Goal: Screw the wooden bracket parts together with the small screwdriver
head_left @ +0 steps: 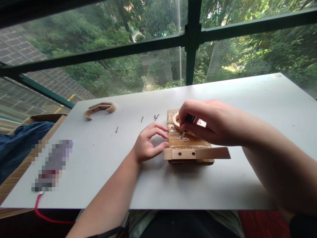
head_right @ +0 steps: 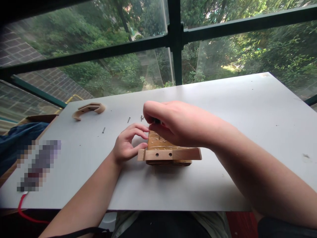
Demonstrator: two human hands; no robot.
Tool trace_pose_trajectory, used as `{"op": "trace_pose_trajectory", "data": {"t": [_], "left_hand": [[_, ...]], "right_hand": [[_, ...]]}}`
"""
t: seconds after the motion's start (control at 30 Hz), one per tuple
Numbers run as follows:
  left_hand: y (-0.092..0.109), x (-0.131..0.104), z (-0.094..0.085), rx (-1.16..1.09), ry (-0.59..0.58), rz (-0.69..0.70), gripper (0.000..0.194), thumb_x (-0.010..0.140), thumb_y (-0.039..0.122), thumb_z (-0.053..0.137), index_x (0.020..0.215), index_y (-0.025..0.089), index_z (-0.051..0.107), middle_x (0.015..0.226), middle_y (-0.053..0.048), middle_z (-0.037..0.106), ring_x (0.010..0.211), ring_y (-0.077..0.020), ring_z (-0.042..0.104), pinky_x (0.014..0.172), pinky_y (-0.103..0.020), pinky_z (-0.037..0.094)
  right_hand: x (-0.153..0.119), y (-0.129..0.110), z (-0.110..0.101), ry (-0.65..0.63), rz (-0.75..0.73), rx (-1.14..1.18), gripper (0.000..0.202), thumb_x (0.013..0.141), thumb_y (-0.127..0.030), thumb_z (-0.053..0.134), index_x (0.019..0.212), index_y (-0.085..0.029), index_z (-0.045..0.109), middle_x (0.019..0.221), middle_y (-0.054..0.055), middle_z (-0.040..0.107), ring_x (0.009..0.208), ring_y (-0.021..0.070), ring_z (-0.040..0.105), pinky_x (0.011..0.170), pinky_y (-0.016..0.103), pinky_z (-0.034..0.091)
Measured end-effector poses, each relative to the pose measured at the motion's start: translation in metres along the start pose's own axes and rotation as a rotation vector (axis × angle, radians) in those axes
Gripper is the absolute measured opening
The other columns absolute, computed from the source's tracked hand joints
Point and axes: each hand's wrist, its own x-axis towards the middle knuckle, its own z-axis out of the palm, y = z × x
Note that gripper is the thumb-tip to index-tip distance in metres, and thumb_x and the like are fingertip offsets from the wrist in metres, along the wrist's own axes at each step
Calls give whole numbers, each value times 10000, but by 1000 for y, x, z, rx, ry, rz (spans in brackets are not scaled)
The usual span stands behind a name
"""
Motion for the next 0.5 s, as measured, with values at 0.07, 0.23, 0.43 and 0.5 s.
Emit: {"op": "trace_pose_trajectory", "data": {"t": [0.07, 0.23, 0.43, 0.5], "left_hand": [[-1, -1, 0, -3, 6, -2, 130, 794, 271, 762, 881, 206, 692, 1091, -104, 690, 1045, -249, 661, 969, -429, 541], [-3, -2, -1, -22, 11, -6, 96, 813, 255, 736, 880, 200, 695, 1078, -104, 691, 1034, -238, 668, 949, -411, 549], [-4, -3, 2, -5, 38, -31, 91, 829, 279, 713, 864, 197, 697, 1050, -104, 699, 1017, -239, 673, 938, -416, 556], [-4, -2, 4, 11, 67, -33, 81, 829, 262, 708, 870, 195, 689, 1037, -99, 701, 1003, -235, 677, 931, -415, 558]], "right_hand": [[-2, 2, -5, 49, 1, -22, 75, 934, -246, 539, 992, -223, 580, 872, 18, 668, 720, 137, 567, 633, 267, 391], [-11, 2, -25, 320, 44, -54, 113, 921, -202, 577, 1030, -230, 565, 944, 47, 657, 821, 180, 623, 709, 310, 479], [-17, -3, -38, 526, 96, -145, 129, 929, -119, 533, 946, -245, 554, 944, 53, 630, 891, 198, 630, 788, 342, 484], [-17, 0, -37, 477, 62, -172, 154, 908, -90, 525, 946, -236, 554, 915, 47, 634, 859, 188, 616, 762, 331, 465]]}}
